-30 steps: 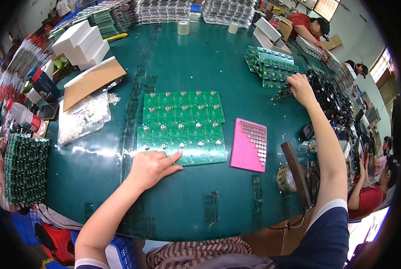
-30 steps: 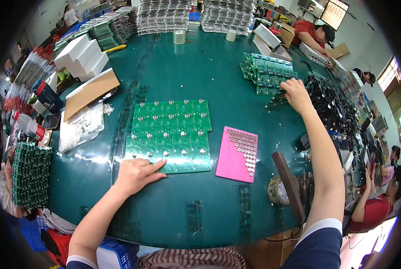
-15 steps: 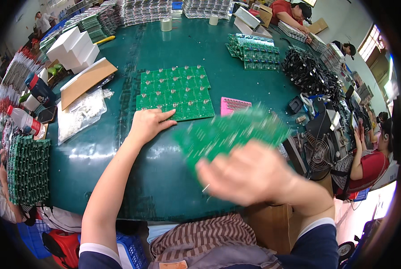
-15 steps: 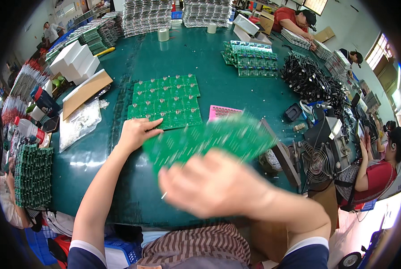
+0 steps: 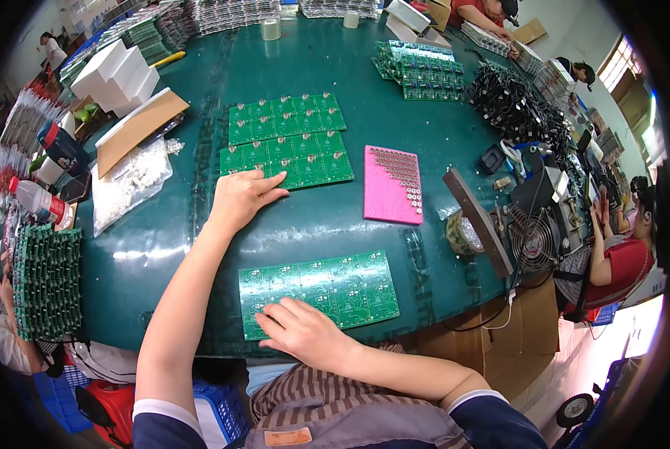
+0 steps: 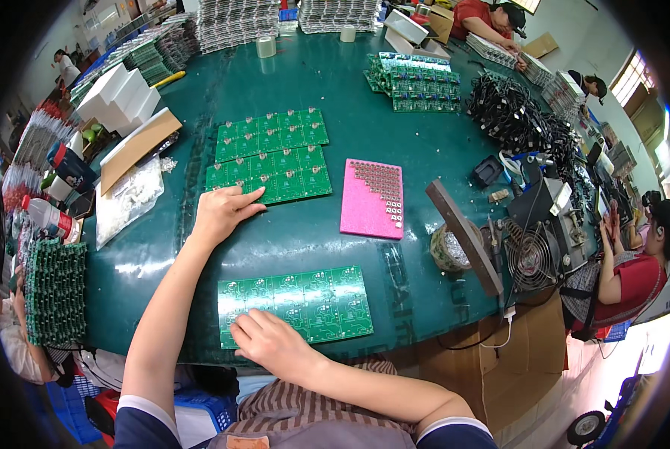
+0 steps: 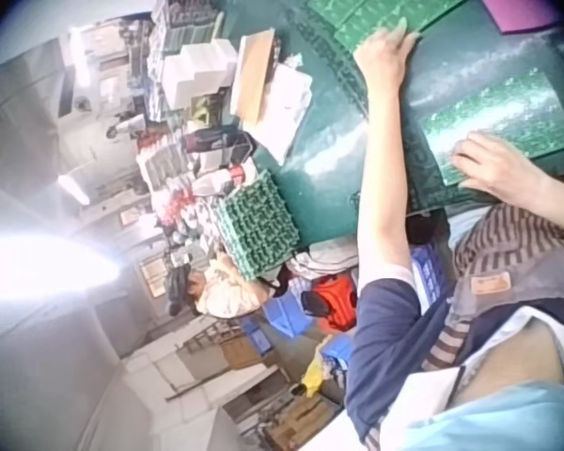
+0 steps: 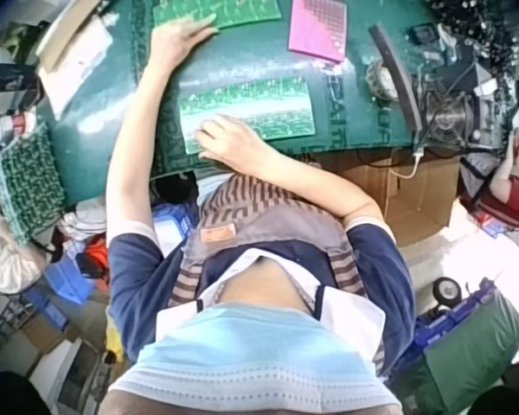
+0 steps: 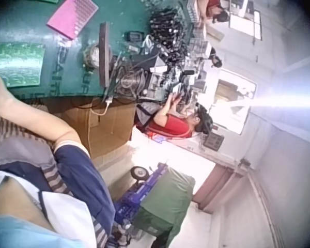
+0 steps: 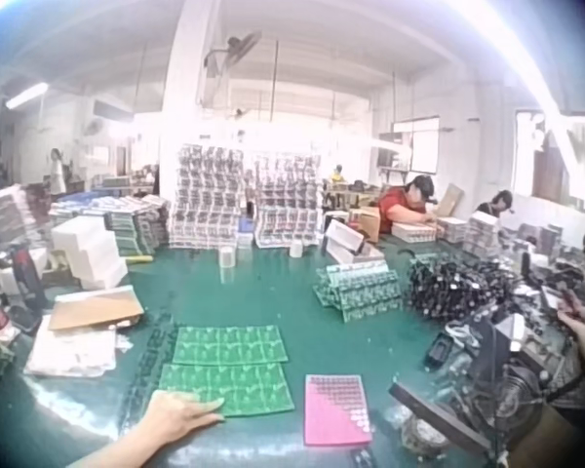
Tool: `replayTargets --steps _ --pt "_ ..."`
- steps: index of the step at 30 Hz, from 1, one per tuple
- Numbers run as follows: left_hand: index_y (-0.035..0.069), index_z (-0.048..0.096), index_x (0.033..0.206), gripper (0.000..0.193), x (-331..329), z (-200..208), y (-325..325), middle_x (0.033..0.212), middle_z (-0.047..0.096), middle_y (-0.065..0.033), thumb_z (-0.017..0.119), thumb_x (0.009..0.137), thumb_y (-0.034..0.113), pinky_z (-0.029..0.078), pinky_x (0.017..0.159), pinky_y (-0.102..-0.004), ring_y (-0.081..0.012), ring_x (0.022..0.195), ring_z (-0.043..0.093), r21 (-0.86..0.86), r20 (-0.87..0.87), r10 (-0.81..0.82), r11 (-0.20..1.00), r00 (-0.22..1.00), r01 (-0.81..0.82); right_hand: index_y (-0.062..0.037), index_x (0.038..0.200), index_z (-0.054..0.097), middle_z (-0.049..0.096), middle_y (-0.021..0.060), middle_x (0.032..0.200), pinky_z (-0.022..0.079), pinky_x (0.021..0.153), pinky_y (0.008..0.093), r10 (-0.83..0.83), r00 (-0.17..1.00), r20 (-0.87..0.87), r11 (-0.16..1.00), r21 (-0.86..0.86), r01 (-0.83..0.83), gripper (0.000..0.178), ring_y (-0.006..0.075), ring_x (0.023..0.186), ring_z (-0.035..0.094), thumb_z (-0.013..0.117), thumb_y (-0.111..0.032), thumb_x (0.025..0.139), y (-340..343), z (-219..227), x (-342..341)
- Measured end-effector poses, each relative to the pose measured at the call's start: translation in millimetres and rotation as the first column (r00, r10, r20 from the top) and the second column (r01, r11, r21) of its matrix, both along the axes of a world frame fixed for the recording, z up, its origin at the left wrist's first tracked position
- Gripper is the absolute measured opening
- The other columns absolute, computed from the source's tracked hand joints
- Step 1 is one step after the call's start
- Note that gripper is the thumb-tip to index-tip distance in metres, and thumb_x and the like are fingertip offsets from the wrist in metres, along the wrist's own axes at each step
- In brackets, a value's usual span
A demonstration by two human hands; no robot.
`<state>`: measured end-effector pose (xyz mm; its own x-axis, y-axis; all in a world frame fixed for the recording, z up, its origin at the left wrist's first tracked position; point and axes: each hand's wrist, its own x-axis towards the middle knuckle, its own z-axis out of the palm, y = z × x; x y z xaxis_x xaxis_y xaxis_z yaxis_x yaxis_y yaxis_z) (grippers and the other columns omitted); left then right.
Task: The person assembles electronic components by fitting small metal parts into plastic holders by hand and inserting them into circuit boards on the table.
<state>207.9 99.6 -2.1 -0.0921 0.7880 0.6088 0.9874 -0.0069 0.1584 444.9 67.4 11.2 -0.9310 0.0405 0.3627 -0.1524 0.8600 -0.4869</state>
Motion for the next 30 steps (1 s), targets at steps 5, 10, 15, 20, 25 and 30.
replayTargets --steps 5,10,15,20,25,30 --pt "0.017 0.07 0.092 0.026 -2 -1 8 0.054 0.044 -0.0026 0.07 0.069 0.03 0.039 0.046 -0.0322 -0.0187 0.051 0.05 0.001 -0.001 -0.011 1.0 1.0 0.011 -0.0032 0.09 0.06 0.058 0.0082 0.089 0.047 0.074 0.0322 0.062 0.992 -0.114 0.96 -0.264 -0.09 0.028 0.023 0.082 0.055 0.071 -0.02 0.07 39 15 -3" --pt "0.017 0.07 0.093 0.027 -8 -3 3 0.055 0.046 -0.0029 0.07 0.069 0.03 0.04 0.047 -0.0325 -0.0191 0.052 0.051 -0.026 0.02 0.009 1.0 1.0 -0.008 -0.0022 0.082 0.06 0.058 0.0144 0.083 0.045 0.077 0.0398 -0.423 0.886 -0.19 0.906 -0.066 0.418 0.012 0.031 0.085 0.054 0.063 -0.011 0.075 157 24 -27" --pt "0.014 0.069 0.088 0.023 4 4 5 0.056 0.048 -0.0029 0.071 0.07 0.028 0.039 0.047 -0.0316 -0.0176 0.052 0.051 0.002 0.103 0.032 0.999 0.994 -0.032 -0.0006 0.085 0.061 0.059 0.0155 0.082 0.045 0.077 0.0405 -0.687 0.714 -0.135 0.719 0.016 0.695 0.014 0.0317 0.085 0.056 0.061 -0.01 0.075 243 3 -40" --pt "0.006 0.054 0.087 0.013 55 32 -15 0.069 0.051 0.0039 0.063 0.082 0.014 0.034 0.048 -0.0219 -0.004 0.053 0.041 -0.131 0.959 0.111 0.989 -0.262 -0.062 -0.0022 0.085 0.061 0.06 0.0139 0.08 0.047 0.071 0.0391 -0.679 0.731 -0.067 0.726 0.089 0.682 0.012 0.0298 0.078 0.059 0.061 -0.011 0.076 248 -3 -44" --pt "-0.001 0.046 0.101 0.014 92 45 -35 0.103 0.048 -0.0147 0.045 0.087 -0.003 0.047 0.073 -0.0247 -0.0137 0.079 0.052 -0.037 0.616 0.121 0.992 -0.778 0.125 -0.0027 0.082 0.058 0.061 0.0131 0.075 0.048 0.062 0.034 -0.675 0.708 -0.209 0.737 -0.148 0.659 0.006 0.026 0.067 0.061 0.058 -0.007 0.079 229 11 -35" --pt "0.001 0.043 0.108 0.017 131 46 -50 0.111 0.054 -0.0152 0.043 0.093 0.008 0.047 0.069 -0.023 -0.0127 0.074 0.054 0.033 0.64 0.15 0.974 -0.754 0.222 0.0011 0.092 0.06 0.061 0.0032 0.085 0.046 0.071 0.024 -0.436 0.899 0.041 0.605 -0.726 0.326 0.011 0.0086 0.077 0.057 0.059 -0.003 0.082 143 25 3"
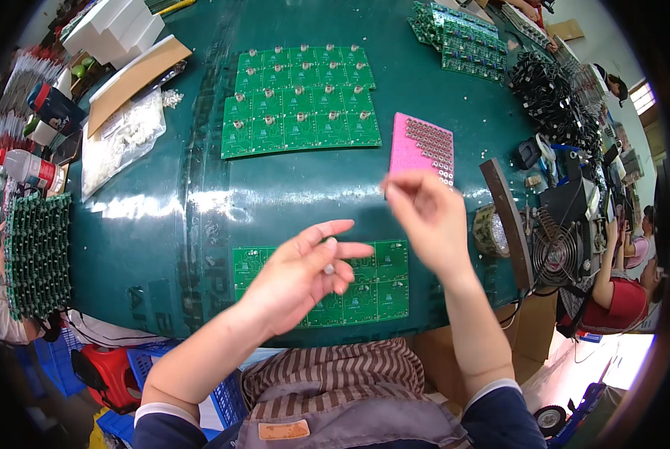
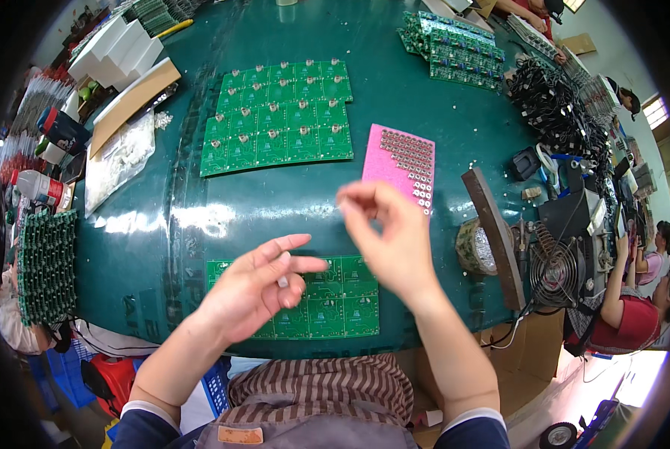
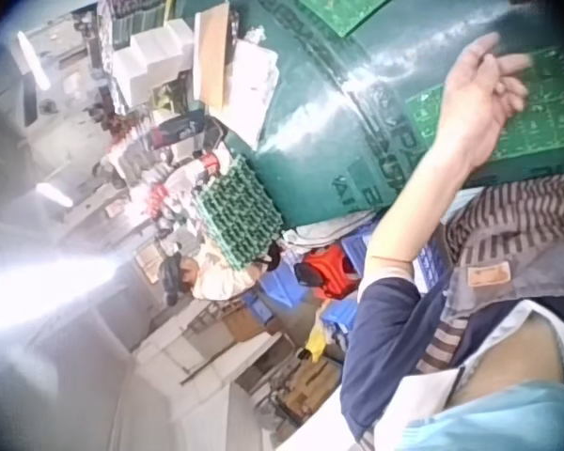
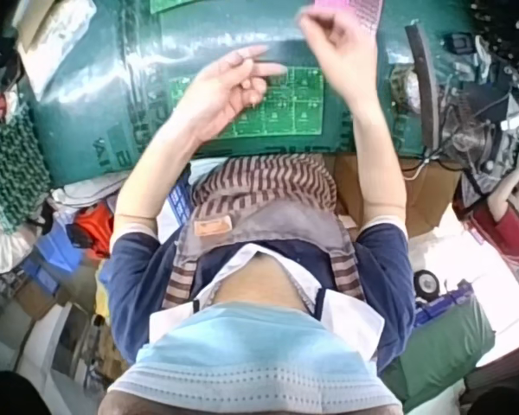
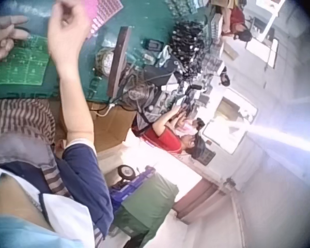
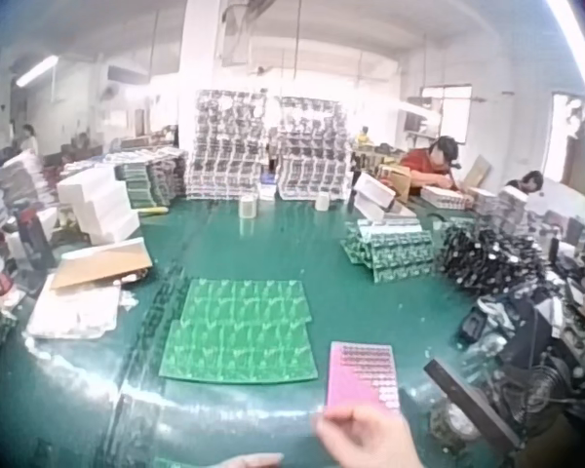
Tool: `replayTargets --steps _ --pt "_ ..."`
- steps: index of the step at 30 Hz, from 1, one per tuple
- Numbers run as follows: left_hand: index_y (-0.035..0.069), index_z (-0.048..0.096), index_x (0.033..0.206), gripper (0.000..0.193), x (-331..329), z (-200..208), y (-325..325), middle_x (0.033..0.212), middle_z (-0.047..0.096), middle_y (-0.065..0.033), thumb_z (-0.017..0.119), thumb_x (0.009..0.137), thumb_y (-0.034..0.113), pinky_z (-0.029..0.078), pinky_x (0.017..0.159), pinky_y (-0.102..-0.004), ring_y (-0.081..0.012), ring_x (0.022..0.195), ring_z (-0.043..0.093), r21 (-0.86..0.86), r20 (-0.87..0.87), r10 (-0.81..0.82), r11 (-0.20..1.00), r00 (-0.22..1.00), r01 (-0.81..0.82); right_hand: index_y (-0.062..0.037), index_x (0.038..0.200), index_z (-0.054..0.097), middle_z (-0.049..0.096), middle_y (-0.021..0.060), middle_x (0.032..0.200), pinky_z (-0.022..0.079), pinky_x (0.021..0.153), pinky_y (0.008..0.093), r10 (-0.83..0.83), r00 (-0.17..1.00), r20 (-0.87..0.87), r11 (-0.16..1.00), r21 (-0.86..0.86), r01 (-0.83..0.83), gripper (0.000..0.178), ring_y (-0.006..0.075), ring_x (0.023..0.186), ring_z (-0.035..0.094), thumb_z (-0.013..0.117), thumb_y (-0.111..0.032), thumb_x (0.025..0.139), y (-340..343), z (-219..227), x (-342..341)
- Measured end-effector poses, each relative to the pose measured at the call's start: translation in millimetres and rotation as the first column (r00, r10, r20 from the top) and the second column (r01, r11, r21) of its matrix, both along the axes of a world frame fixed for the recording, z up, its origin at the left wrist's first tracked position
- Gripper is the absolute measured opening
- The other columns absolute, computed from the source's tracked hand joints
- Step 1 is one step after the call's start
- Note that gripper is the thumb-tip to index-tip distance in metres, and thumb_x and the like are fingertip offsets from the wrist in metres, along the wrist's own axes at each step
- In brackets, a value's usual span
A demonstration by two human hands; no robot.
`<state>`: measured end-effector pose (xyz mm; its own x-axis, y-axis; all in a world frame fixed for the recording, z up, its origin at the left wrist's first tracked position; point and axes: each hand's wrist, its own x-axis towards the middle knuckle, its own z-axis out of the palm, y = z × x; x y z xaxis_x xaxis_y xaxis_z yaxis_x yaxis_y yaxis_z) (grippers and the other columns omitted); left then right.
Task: The person assembles electronic components by fitting small metal parts into plastic holders by hand and inserting them into circuit boards on the table.
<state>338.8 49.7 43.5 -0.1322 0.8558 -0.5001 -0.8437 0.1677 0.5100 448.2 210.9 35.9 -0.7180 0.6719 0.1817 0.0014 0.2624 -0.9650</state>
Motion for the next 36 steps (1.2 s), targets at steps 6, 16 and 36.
replayTargets --steps 6,16,36 --pt "0.008 0.047 0.113 0.023 39 -20 -6 0.103 0.06 -0.0115 0.043 0.095 0.022 0.043 0.064 -0.0236 -0.0101 0.072 0.051 0.173 -0.071 0.012 0.985 0.997 0.0 0.0047 0.093 0.056 0.061 0.0114 0.092 0.047 0.076 0.0267 0.061 0.996 -0.067 0.93 -0.359 -0.081 0.012 0.015 0.086 0.06 0.058 0.006 0.082 -52 2 49" --pt "0.003 0.06 0.106 0.021 61 -17 -10 0.089 0.06 -0.0039 0.056 0.088 0.013 0.043 0.07 -0.024 -0.0102 0.074 0.051 0.033 -0.123 0.213 0.977 0.969 -0.211 0.0056 0.093 0.058 0.062 0.0146 0.095 0.048 0.08 0.0287 0.058 0.989 -0.137 0.966 -0.242 -0.09 0.014 0.0181 0.09 0.06 0.058 0.008 0.08 -59 -5 59" --pt "0.0 0.06 0.106 0.024 54 -20 -10 0.091 0.062 -0.004 0.061 0.085 0.011 0.045 0.068 -0.0203 -0.0061 0.073 0.053 0.05 -0.119 0.173 0.985 0.978 -0.168 0.0067 0.092 0.058 0.061 0.0157 0.095 0.049 0.08 0.0295 0.055 0.985 -0.162 0.938 -0.33 -0.107 0.015 0.0197 0.091 0.06 0.058 0.01 0.078 -62 -5 57"
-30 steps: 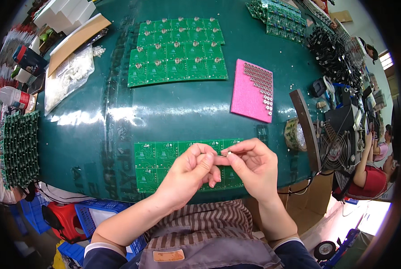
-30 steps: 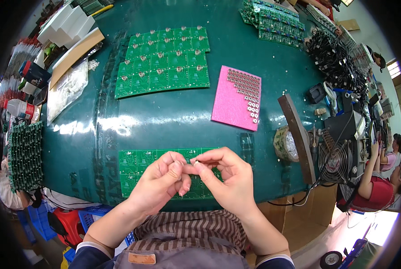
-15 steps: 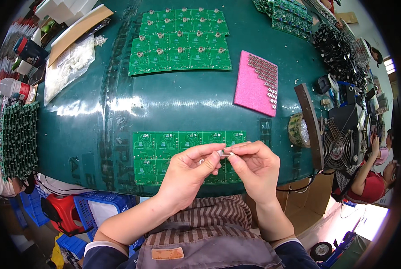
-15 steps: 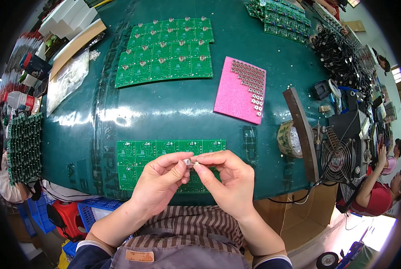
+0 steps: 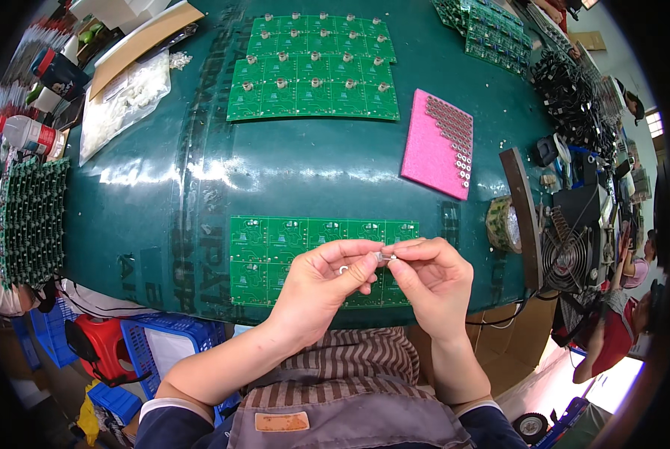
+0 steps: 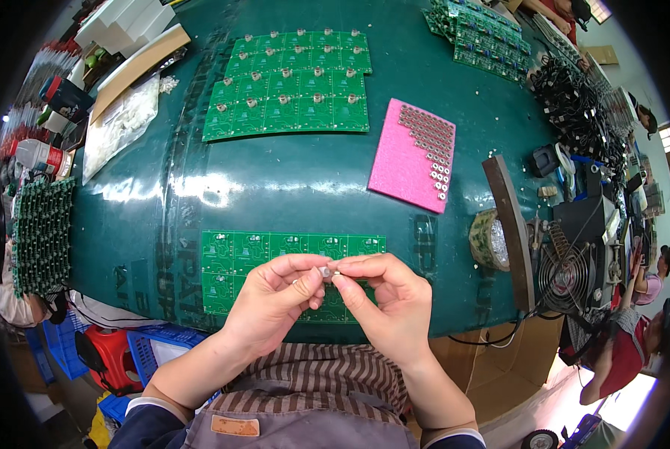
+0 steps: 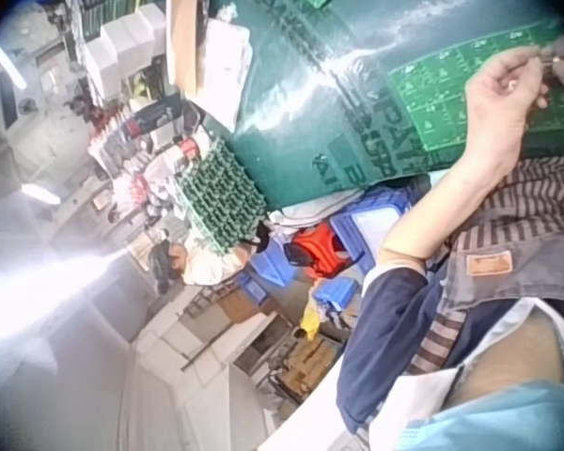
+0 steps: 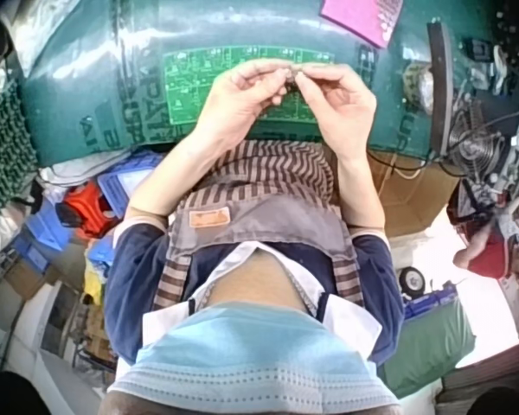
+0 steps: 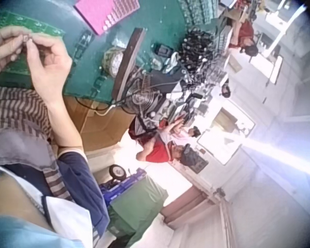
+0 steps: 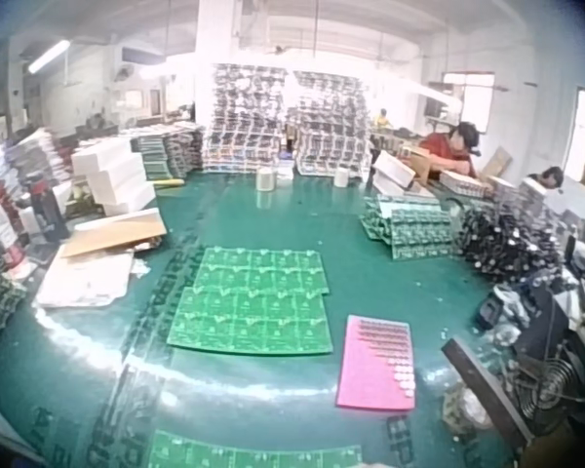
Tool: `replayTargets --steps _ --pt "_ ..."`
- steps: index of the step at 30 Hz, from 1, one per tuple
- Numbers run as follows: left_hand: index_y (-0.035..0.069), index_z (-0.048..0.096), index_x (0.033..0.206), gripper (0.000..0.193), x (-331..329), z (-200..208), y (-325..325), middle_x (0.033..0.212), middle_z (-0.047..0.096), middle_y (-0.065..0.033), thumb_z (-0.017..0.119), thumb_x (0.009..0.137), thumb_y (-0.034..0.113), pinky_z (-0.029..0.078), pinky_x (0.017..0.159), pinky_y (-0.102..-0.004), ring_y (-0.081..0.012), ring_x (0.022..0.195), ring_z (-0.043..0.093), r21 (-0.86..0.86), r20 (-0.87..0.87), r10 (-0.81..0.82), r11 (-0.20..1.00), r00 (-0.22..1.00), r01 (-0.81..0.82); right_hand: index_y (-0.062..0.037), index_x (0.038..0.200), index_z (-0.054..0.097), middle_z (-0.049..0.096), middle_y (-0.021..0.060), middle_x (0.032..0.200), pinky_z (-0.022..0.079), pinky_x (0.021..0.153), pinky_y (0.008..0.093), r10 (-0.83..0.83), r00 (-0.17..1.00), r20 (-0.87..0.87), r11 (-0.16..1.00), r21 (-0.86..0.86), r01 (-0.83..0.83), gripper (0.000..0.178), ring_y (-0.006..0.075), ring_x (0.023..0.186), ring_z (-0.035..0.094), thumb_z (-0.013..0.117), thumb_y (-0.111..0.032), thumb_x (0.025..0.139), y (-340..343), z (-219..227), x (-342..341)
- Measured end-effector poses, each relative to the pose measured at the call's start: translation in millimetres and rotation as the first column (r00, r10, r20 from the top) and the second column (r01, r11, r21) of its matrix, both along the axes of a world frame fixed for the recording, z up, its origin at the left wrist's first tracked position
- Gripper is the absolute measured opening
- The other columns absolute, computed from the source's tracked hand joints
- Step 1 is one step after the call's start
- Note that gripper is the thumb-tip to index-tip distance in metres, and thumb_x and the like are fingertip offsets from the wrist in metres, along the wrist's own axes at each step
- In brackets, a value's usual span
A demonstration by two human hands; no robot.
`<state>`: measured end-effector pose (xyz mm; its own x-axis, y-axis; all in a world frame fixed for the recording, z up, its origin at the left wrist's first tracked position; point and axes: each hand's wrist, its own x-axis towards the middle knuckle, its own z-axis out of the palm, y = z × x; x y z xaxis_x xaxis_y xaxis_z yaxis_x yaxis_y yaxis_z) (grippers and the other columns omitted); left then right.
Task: The person assembles electronic components by fitting small metal parts into plastic holders by hand and inserting them into circuit boards on the table.
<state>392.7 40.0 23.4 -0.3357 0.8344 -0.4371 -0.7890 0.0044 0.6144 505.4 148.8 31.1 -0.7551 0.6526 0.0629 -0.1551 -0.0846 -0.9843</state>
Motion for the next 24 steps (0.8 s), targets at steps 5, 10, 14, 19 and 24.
replayTargets --steps 5,10,14,19,24 --pt "0.0 0.056 0.112 0.03 -7 6 -3 0.085 0.062 -0.0024 0.061 0.084 0.01 0.042 0.058 -0.019 -0.0052 0.067 0.051 0.003 -0.027 -0.049 0.999 0.998 0.049 0.0067 0.088 0.061 0.061 0.0168 0.095 0.049 0.079 0.0293 0.022 0.998 0.052 0.994 0.103 -0.027 0.013 0.0203 0.089 0.06 0.06 0.011 0.076 1 1 -4" --pt "0.003 0.058 0.111 0.03 -30 13 -9 0.081 0.062 -0.0002 0.061 0.086 0.018 0.034 0.051 -0.0163 -0.0009 0.064 0.044 -0.079 -0.093 -0.342 0.939 0.935 0.335 0.0064 0.083 0.062 0.063 0.0152 0.085 0.049 0.074 0.0283 0.17 0.977 0.129 0.983 0.047 -0.177 0.013 0.0197 0.082 0.061 0.061 0.014 0.072 8 6 -1" --pt "0.003 0.066 0.095 0.024 -78 25 -9 0.082 0.064 -0.0011 0.065 0.083 0.024 0.045 0.064 -0.0216 -0.0039 0.073 0.053 -0.205 -0.682 -0.418 0.897 0.6 0.392 0.0053 0.081 0.061 0.062 0.0137 0.083 0.048 0.073 0.0273 0.079 0.979 0.186 0.987 0.123 -0.103 0.014 0.0184 0.081 0.061 0.06 0.014 0.07 8 9 -3" --pt "0.0 0.063 0.075 0.042 -221 38 -5 0.068 0.061 -0.0134 0.052 0.087 0.039 0.046 0.059 -0.0369 -0.0231 0.061 0.058 -0.359 -0.836 -0.542 0.65 -0.078 -0.67 0.0054 0.081 0.059 0.061 0.0129 0.084 0.047 0.074 0.0264 -0.055 0.976 0.21 0.956 0.294 -0.01 0.012 0.018 0.081 0.06 0.058 0.014 0.072 15 2 -2" --pt "-0.003 0.057 0.086 0.052 -332 -24 -34 0.093 0.056 -0.0243 0.043 0.088 0.047 0.042 0.08 -0.0455 -0.0385 0.09 0.055 -0.046 -0.659 -0.702 0.397 -0.271 -0.917 0.0064 0.084 0.058 0.061 0.0132 0.085 0.047 0.075 0.026 -0.085 0.975 0.203 0.951 0.309 0.019 0.013 0.0169 0.082 0.059 0.057 0.014 0.074 14 6 -1"
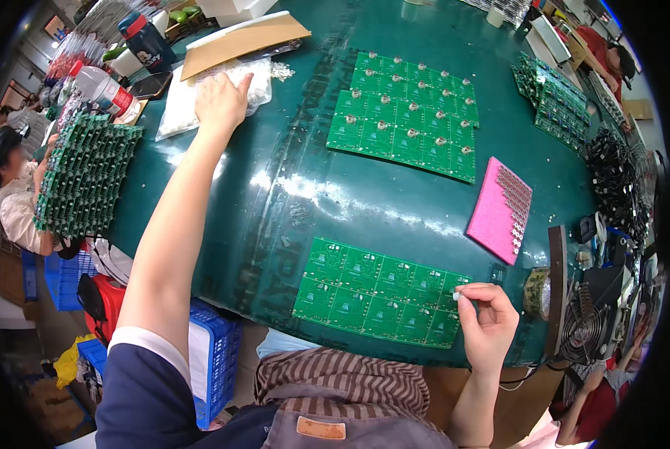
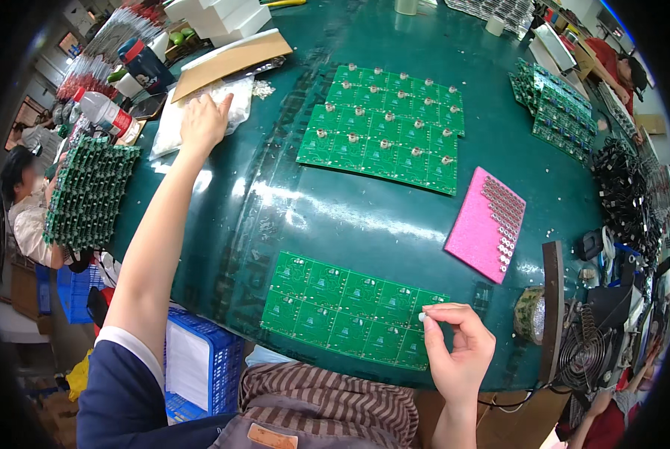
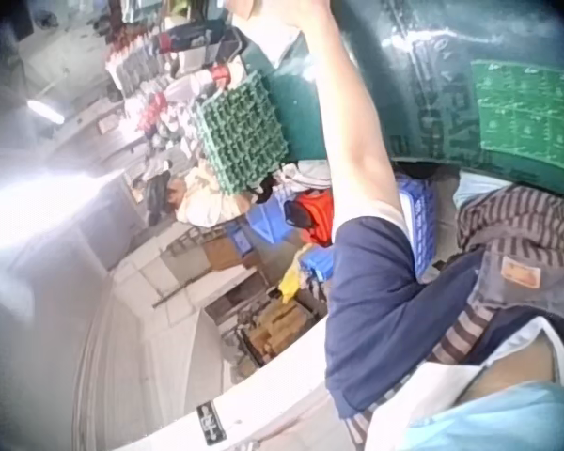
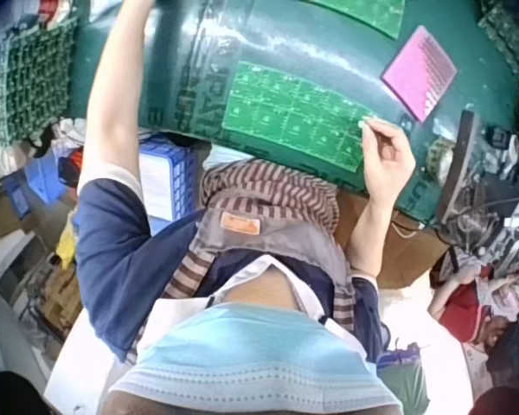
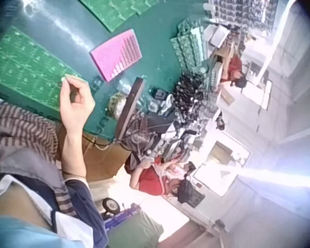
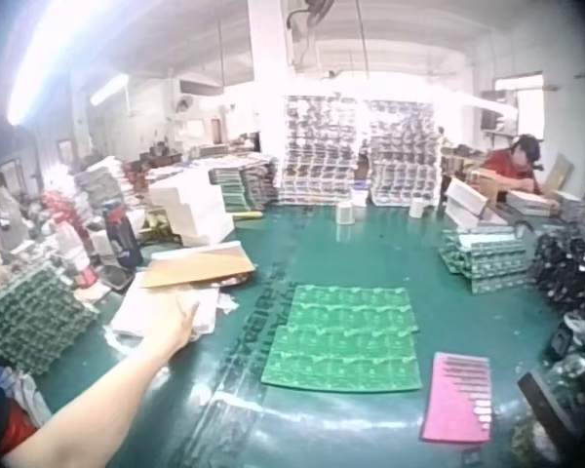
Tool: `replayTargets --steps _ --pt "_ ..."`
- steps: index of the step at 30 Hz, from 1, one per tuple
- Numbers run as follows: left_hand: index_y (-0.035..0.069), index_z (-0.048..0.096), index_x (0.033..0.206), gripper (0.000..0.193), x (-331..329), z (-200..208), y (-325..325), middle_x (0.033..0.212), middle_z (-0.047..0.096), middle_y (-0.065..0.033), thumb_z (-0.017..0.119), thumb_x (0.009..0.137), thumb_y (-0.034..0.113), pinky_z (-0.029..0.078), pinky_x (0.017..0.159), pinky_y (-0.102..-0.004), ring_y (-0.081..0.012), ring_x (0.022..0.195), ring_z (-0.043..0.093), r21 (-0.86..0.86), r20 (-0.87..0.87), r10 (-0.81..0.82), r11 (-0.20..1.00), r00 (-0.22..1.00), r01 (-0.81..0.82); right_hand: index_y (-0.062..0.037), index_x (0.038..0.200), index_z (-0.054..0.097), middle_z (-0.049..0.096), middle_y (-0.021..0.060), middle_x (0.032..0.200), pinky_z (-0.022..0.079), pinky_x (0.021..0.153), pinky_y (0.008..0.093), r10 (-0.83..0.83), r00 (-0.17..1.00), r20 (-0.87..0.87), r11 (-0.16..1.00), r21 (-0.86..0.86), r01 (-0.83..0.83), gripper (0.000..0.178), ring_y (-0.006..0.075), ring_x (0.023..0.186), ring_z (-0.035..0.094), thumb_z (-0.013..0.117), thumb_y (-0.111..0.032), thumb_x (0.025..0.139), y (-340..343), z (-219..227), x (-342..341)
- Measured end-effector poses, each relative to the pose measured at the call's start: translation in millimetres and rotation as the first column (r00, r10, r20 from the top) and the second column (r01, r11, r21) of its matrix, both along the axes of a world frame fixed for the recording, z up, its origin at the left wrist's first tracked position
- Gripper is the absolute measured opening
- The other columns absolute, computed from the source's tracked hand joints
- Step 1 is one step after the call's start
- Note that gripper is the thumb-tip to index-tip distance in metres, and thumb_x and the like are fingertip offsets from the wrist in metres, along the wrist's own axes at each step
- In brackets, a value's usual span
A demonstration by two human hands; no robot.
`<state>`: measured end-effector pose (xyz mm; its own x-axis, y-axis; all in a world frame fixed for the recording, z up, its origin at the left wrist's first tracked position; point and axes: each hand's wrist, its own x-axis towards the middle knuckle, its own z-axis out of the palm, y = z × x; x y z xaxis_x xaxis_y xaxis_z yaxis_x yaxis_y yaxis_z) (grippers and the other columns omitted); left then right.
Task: The person assembles electronic components by fitting small metal parts into plastic holders by hand and inserting them into circuit boards on the table.
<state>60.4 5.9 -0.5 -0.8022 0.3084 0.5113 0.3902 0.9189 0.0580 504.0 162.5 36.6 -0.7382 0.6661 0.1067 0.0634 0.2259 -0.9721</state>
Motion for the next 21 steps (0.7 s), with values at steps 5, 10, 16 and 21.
replayTargets --steps 5,10,16,21 --pt "-0.004 0.054 0.09 0.057 6 -21 9 0.091 0.057 -0.0251 0.041 0.087 0.051 0.044 0.079 -0.0448 -0.038 0.091 0.056 -0.044 0.045 -0.075 0.996 0.996 0.077 0.0069 0.085 0.058 0.061 0.0126 0.086 0.047 0.076 0.0255 -0.095 0.995 0.03 0.995 0.03 0.094 0.012 0.0159 0.083 0.059 0.057 0.014 0.075 9 -3 2" --pt "0.0 0.055 0.083 0.047 5 -19 0 0.082 0.059 -0.0224 0.036 0.092 0.042 0.046 0.072 -0.0458 -0.0377 0.08 0.058 -0.148 0.037 -0.287 0.946 0.957 0.289 0.0053 0.086 0.061 0.063 0.0087 0.082 0.046 0.069 0.0229 -0.172 0.984 0.035 0.963 0.218 0.16 0.011 0.0116 0.074 0.059 0.06 0.008 0.075 27 -9 -3" --pt "-0.002 0.063 0.077 0.063 -17 6 -5 0.082 0.06 -0.0276 0.034 0.089 0.053 0.042 0.078 -0.0439 -0.0413 0.084 0.057 -0.049 0.437 -0.292 0.937 0.851 0.346 0.002 0.087 0.062 0.064 0.0091 0.079 0.047 0.067 0.025 -0.077 0.974 0.211 0.942 0.335 0.002 0.011 0.0151 0.071 0.062 0.061 0.002 0.076 35 -9 -8" --pt "-0.004 0.063 0.091 0.069 -39 10 -7 0.086 0.061 -0.0269 0.035 0.086 0.06 0.04 0.085 -0.0394 -0.0387 0.088 0.058 0.001 0.548 -0.282 0.942 0.788 0.336 0.002 0.087 0.062 0.064 0.0096 0.08 0.048 0.067 0.0258 -0.037 0.958 0.284 0.943 0.327 -0.061 0.011 0.0167 0.071 0.062 0.061 0.001 0.076 37 -9 -7"
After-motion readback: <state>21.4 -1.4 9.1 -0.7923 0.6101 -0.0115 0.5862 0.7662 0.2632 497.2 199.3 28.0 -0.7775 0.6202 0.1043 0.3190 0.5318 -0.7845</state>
